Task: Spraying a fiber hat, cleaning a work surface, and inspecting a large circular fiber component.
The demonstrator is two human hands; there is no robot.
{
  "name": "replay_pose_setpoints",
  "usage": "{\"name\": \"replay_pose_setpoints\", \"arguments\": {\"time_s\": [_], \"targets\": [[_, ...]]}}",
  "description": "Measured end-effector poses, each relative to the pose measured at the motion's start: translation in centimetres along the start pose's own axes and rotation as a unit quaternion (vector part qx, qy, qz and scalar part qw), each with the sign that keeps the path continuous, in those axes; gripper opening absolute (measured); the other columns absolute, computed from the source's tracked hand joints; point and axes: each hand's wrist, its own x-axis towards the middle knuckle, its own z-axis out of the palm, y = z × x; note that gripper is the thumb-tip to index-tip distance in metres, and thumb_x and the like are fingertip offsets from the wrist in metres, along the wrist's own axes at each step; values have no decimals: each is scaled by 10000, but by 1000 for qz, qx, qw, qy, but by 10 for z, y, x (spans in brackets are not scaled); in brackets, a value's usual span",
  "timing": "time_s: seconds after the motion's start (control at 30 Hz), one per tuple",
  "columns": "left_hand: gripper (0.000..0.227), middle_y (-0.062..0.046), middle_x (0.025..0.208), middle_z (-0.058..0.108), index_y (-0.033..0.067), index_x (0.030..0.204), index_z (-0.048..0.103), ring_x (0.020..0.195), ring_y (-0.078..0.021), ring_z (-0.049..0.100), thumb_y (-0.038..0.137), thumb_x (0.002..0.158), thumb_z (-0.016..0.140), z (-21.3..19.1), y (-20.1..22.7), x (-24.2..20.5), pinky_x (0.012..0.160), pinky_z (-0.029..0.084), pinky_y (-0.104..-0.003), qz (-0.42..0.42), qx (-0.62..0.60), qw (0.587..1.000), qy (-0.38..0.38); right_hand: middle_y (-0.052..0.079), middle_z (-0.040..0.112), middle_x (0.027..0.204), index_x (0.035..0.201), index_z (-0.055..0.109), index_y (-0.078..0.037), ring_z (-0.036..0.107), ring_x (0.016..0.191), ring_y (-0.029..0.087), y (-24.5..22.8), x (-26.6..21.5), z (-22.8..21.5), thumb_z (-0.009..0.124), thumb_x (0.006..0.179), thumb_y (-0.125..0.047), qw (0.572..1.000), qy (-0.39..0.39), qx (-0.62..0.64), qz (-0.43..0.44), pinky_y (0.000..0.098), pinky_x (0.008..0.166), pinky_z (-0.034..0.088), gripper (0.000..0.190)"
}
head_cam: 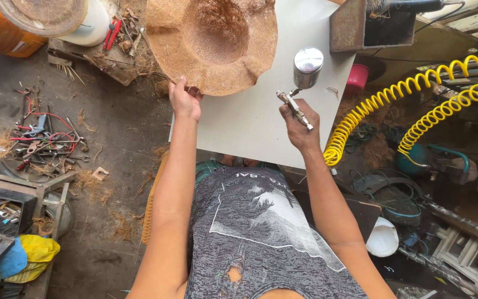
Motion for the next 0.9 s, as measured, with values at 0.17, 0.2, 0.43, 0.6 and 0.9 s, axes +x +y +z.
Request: {"name": "replay_pose_setpoints", "arguments": {"time_s": [0.17, 0.2, 0.43, 0.6, 0.9], "targets": [[184, -38, 872, 455, 222, 913, 504, 611, -237, 611, 167, 847, 667, 14, -13, 0, 570, 637, -430, 9, 11, 1000, -12, 126, 634, 725, 914, 698, -118, 621, 715, 231, 9, 2, 6, 775, 933, -371, 1000, 15, 7, -7, 372, 747, 497, 265], [192, -33, 871, 460, 218, 910, 500, 604, -238, 608, 156, 840, 667, 19, -13, -4, 568, 640, -434, 14, 7, 1000, -9, 129, 633, 729, 919, 692, -111, 617, 717, 231, 9, 4, 6, 770, 938, -371, 1000, 19, 11, -10, 376, 749, 495, 271], [207, -32, 846, 452, 223, 910, 482, 613, -238, 639, 132, 838, 653, 31, -12, -18, 593, 645, -418, 18, -4, 1000, -10, 90, 580, 663, 868, 675, -128, 543, 661, 164, 14, 17, 9, 783, 930, -406, 1000, 26, 6, -11, 341, 693, 475, 304], [208, -34, 867, 466, 231, 944, 492, 637, -242, 641, 135, 840, 645, 40, -8, -24, 628, 656, -438, 21, -13, 1000, -13, 73, 560, 637, 841, 662, -121, 522, 666, 138, 22, 23, 15, 787, 928, -402, 999, 30, 23, -3, 321, 670, 456, 319], [199, -50, 893, 509, 213, 1001, 530, 682, -249, 663, 135, 854, 639, 56, -10, -42, 680, 664, -467, 16, -27, 999, -16, 88, 562, 612, 792, 650, -118, 507, 632, 141, 8, 17, 24, 804, 902, -401, 999, -16, 32, -5, 314, 639, 448, 340]]}}
